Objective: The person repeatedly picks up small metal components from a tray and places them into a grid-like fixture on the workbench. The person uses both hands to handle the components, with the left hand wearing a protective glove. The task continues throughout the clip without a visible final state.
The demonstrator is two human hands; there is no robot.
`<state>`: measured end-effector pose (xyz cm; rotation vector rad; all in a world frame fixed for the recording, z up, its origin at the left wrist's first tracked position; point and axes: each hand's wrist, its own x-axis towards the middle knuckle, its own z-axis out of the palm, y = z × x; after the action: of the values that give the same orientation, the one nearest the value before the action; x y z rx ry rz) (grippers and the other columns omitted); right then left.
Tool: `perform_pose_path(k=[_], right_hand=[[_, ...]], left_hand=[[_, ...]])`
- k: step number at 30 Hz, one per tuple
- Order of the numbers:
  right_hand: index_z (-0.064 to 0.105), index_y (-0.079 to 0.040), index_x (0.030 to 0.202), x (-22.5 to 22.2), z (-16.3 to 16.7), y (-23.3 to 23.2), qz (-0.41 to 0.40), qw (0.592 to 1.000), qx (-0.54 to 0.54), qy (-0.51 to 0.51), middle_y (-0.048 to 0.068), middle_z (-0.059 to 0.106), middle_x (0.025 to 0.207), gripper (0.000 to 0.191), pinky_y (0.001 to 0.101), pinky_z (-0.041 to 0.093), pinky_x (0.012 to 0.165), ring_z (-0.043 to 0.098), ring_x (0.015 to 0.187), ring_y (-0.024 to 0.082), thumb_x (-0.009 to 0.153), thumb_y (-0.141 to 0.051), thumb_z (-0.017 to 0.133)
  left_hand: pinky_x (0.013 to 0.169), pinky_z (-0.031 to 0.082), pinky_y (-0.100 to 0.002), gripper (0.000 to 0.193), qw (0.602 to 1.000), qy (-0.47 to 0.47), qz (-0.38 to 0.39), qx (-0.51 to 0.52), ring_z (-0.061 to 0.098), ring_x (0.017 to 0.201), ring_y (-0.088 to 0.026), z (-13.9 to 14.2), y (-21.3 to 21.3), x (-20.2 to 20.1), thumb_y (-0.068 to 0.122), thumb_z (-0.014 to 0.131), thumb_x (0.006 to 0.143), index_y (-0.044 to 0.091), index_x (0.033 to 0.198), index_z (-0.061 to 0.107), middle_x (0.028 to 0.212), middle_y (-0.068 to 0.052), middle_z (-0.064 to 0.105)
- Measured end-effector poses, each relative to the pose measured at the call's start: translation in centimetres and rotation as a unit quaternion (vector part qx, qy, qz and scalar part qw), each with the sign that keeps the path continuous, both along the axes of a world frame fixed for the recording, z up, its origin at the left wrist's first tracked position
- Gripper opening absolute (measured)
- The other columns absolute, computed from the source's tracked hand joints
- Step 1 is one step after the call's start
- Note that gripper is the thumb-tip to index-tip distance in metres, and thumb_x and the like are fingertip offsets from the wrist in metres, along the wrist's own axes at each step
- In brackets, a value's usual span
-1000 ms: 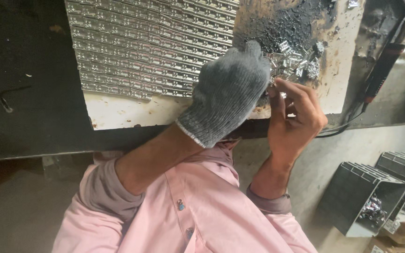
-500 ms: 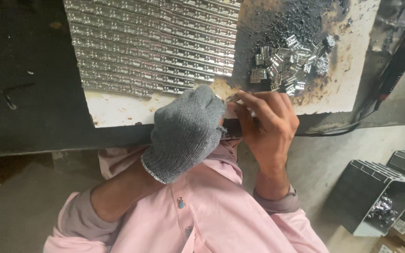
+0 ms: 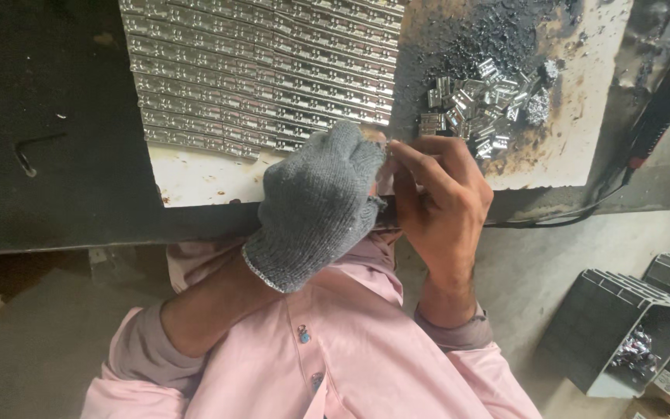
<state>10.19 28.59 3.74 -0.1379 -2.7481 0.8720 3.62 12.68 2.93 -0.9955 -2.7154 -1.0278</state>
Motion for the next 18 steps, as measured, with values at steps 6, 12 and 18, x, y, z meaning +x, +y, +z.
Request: perform_pose_path(k=[6, 12, 18], right_hand=[[0.076, -0.01, 0.122, -0.5, -1.0, -0.6, -0.015, 0.999, -0.011, 0.032, 0.008, 0.069, 0.11, 0.035, 0.0276, 0.054, 0.069, 0.069, 0.079, 0.014, 0.092, 0.009, 0.074], [0.069, -0.005, 0.129, -0.9, -2.3, -0.8, -0.047, 0.996, -0.049, 0.054, 0.006, 0.075, 0.108, 0.038, 0.0252, 0.045, 0.06, 0.059, 0.067, 0.009, 0.094, 0.003, 0.081], [0.067, -0.002, 0.13, -0.8, -3.2, -0.2, -0.048, 0.993, -0.08, 0.075, 0.006, 0.078, 0.106, 0.037, 0.0211, 0.042, 0.054, 0.06, 0.065, 0.004, 0.096, 0.003, 0.082]], left_hand=[[0.059, 0.055, -0.039, 0.019, 0.998, -0.011, -0.001, -0.064, 0.065, 0.081, -0.024, -0.2, 0.0, -0.6, 0.026, 0.073, 0.098, 0.009, 0.093, 0.066, 0.095, -0.008, 0.055], [0.058, 0.055, -0.039, 0.024, 0.999, -0.004, 0.018, -0.049, 0.067, 0.083, -0.025, -0.2, 0.0, -1.0, 0.029, 0.074, 0.096, 0.008, 0.104, 0.067, 0.097, -0.008, 0.057], [0.064, 0.057, -0.038, 0.029, 0.999, -0.005, 0.03, -0.038, 0.067, 0.089, -0.025, 0.2, -0.1, -1.2, 0.019, 0.077, 0.088, 0.009, 0.114, 0.067, 0.103, -0.007, 0.058]])
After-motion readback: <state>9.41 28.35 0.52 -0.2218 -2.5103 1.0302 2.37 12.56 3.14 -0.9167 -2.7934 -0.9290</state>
